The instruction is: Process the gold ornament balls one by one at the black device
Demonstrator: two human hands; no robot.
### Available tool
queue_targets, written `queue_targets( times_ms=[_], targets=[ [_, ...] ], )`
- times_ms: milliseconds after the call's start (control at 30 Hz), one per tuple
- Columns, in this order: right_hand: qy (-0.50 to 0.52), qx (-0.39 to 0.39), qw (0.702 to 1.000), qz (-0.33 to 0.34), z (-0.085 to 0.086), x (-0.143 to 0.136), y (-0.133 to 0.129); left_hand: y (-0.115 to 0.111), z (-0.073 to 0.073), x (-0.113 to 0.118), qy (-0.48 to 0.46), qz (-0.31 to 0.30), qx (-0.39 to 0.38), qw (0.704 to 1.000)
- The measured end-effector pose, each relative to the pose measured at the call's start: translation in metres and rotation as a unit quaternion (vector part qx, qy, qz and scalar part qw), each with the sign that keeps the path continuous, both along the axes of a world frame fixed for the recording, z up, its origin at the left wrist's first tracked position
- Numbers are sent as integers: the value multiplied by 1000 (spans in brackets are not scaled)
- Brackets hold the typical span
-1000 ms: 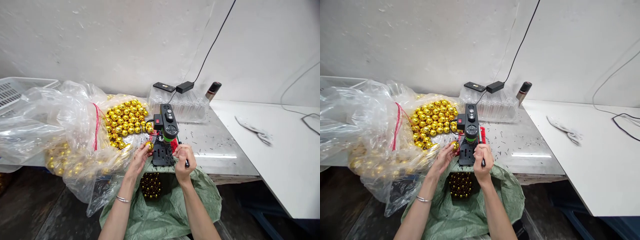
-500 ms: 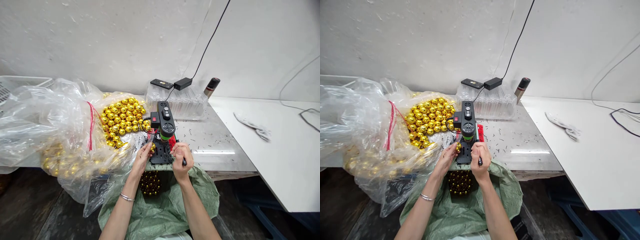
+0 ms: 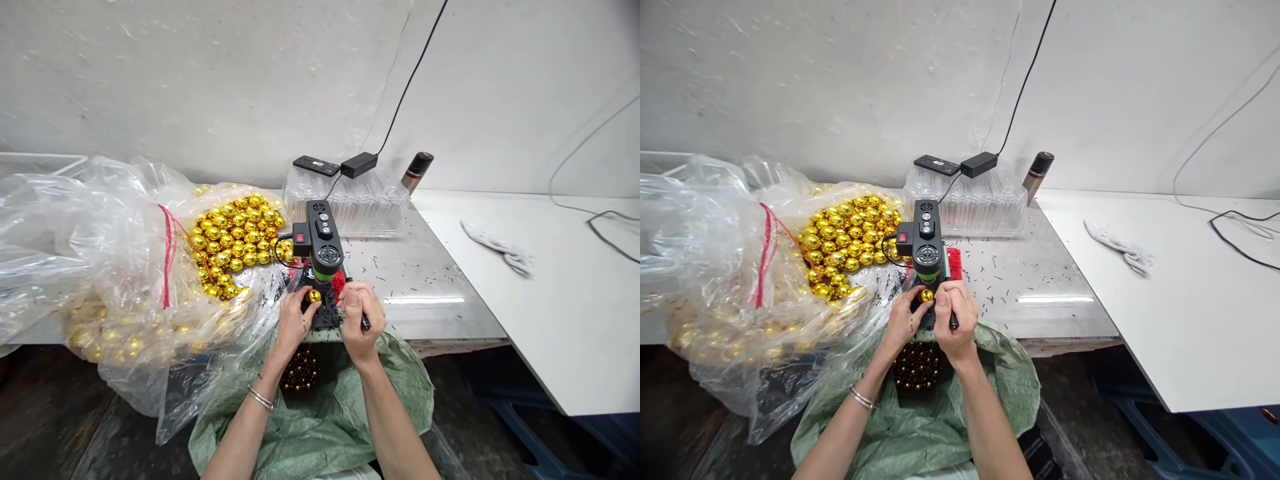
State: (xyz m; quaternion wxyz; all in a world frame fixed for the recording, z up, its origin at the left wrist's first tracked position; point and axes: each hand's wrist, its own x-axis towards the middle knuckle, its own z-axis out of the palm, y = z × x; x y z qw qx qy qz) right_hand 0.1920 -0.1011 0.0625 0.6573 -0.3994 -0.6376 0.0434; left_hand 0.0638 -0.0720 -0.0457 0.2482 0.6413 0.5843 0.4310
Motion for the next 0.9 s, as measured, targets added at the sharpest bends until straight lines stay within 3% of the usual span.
queue_targets(
  times_ms=[233,500,667,900],
  targets=[
    [6,2,1000,-2,-13,-2,-5,1,-10,0,52,-18,84,995],
    [-32,69,997,1,-55,1,4,0,-13,1,59,-19,102,993],
    [-5,101,995,-13,-76,-1,13,-1,-13,1,67,-20,110,992],
    [8,106,994,-16,-83,-3,14,-1,-13,1,69,-17,112,991]
  ],
)
